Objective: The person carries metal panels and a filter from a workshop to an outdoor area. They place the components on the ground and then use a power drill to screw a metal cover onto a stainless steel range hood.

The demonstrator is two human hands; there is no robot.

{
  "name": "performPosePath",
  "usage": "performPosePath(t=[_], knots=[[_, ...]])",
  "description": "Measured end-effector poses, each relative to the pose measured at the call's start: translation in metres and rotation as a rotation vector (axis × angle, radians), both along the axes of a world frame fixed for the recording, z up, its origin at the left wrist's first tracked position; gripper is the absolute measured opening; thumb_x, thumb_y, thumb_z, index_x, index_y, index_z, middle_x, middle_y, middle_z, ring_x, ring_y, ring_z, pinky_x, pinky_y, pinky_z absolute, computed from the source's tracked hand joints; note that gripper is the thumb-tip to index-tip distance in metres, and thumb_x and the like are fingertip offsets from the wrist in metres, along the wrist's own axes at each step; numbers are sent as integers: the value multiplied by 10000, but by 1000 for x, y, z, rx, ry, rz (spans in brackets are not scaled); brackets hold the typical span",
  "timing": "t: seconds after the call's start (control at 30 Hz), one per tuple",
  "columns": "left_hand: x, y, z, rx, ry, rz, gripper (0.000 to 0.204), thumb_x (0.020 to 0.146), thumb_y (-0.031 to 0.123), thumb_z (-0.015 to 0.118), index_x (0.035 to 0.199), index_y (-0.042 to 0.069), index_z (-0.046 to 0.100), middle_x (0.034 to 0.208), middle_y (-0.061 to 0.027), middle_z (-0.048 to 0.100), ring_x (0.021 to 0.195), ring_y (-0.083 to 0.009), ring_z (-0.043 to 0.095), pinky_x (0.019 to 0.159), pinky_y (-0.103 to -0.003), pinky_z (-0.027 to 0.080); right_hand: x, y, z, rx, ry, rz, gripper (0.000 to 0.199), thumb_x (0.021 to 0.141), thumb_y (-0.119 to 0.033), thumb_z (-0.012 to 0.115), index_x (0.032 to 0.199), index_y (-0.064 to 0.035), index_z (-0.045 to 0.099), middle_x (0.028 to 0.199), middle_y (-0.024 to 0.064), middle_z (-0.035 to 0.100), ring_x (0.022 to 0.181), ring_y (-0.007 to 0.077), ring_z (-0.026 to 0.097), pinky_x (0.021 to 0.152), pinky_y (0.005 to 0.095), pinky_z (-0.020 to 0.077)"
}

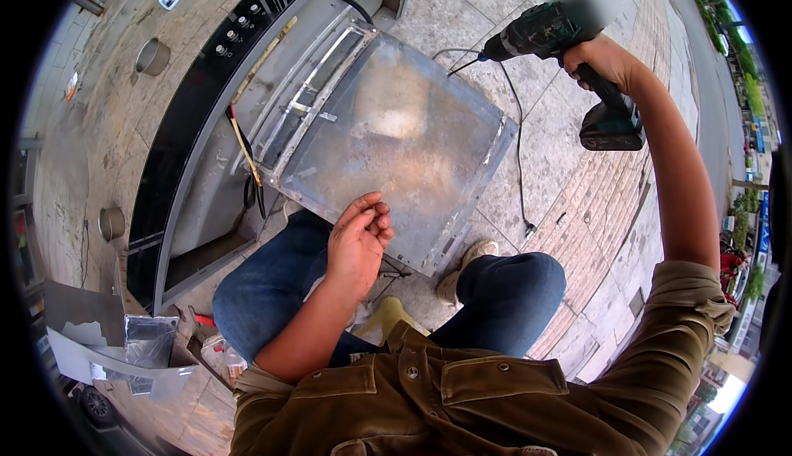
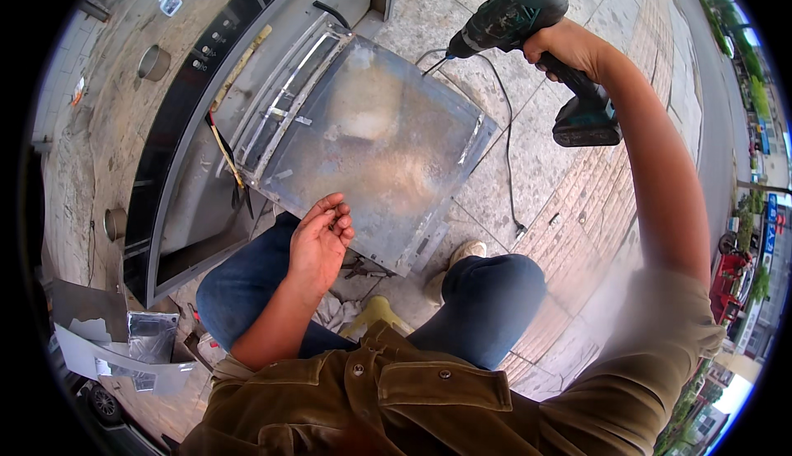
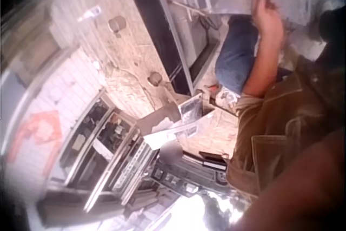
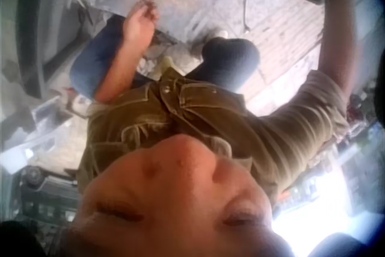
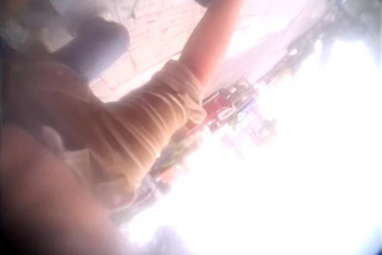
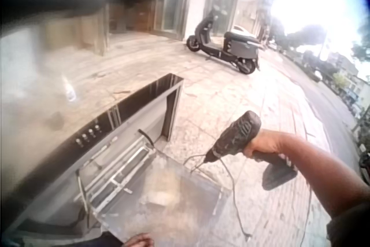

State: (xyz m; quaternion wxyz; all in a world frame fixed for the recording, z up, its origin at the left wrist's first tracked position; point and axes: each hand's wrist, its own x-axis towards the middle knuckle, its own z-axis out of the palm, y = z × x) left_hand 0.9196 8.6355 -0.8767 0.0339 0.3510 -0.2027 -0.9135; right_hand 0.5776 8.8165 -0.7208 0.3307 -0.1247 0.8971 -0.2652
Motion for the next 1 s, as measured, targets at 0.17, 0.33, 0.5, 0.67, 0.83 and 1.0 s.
performPosePath(t=[0.17, 0.33, 0.5, 0.67, 0.83, 1.0], knots=[[0, 2, 1, 12, 28, -12, 217, 874, 45, 440, 1071, 12, 527, 909, -61, 527, 765, -127, 472, 680, -255, 407, 2, -6, 1, 42, 67, 47, 128, 618, -123, 582, 682, -18, 545, 562, 51, 489, 438, 131, 458, 417, 264, 397], [1, 0, 4, 15, 42, 0, 209, 872, 44, 444, 1061, 13, 528, 910, -59, 525, 754, -124, 465, 674, -253, 404, 8, -36, 10, 118, 160, 212, 99, 600, -74, 559, 676, -12, 541, 567, 52, 497, 453, 125, 467, 413, 266, 398], [8, -7, 8, 6, 55, 25, 213, 866, 35, 437, 1056, -2, 526, 933, -75, 532, 770, -137, 478, 687, -256, 412, 8, -53, 12, 176, 220, 266, 130, 575, -87, 552, 680, -12, 533, 554, 53, 479, 424, 130, 441, 387, 269, 380], [17, -21, 8, -60, 2, 85, 224, 858, -26, 410, 1061, -36, 504, 1035, -140, 549, 937, -201, 545, 827, -307, 465, 11, -53, 12, 148, 145, 219, 117, 583, -68, 558, 681, -15, 525, 553, 43, 481, 431, 121, 444, 386, 267, 377], [16, -38, 16, -85, -6, 121, 188, 919, 21, 399, 1069, -36, 497, 1025, -143, 568, 905, -199, 584, 814, -299, 501, 39, -24, -3, -13, 161, 94, 143, 596, -56, 578, 732, -20, 549, 561, 31, 486, 446, 119, 459, 393, 270, 384], [19, -37, 26, -139, 97, 75, 165, 931, 91, 438, 1049, 8, 519, 979, -110, 586, 804, -138, 578, 718, -257, 497, 119, 44, -22, -256, 114, -161, 151, 641, -35, 595, 786, 1, 570, 641, 46, 539, 505, 136, 500, 470, 277, 415]])
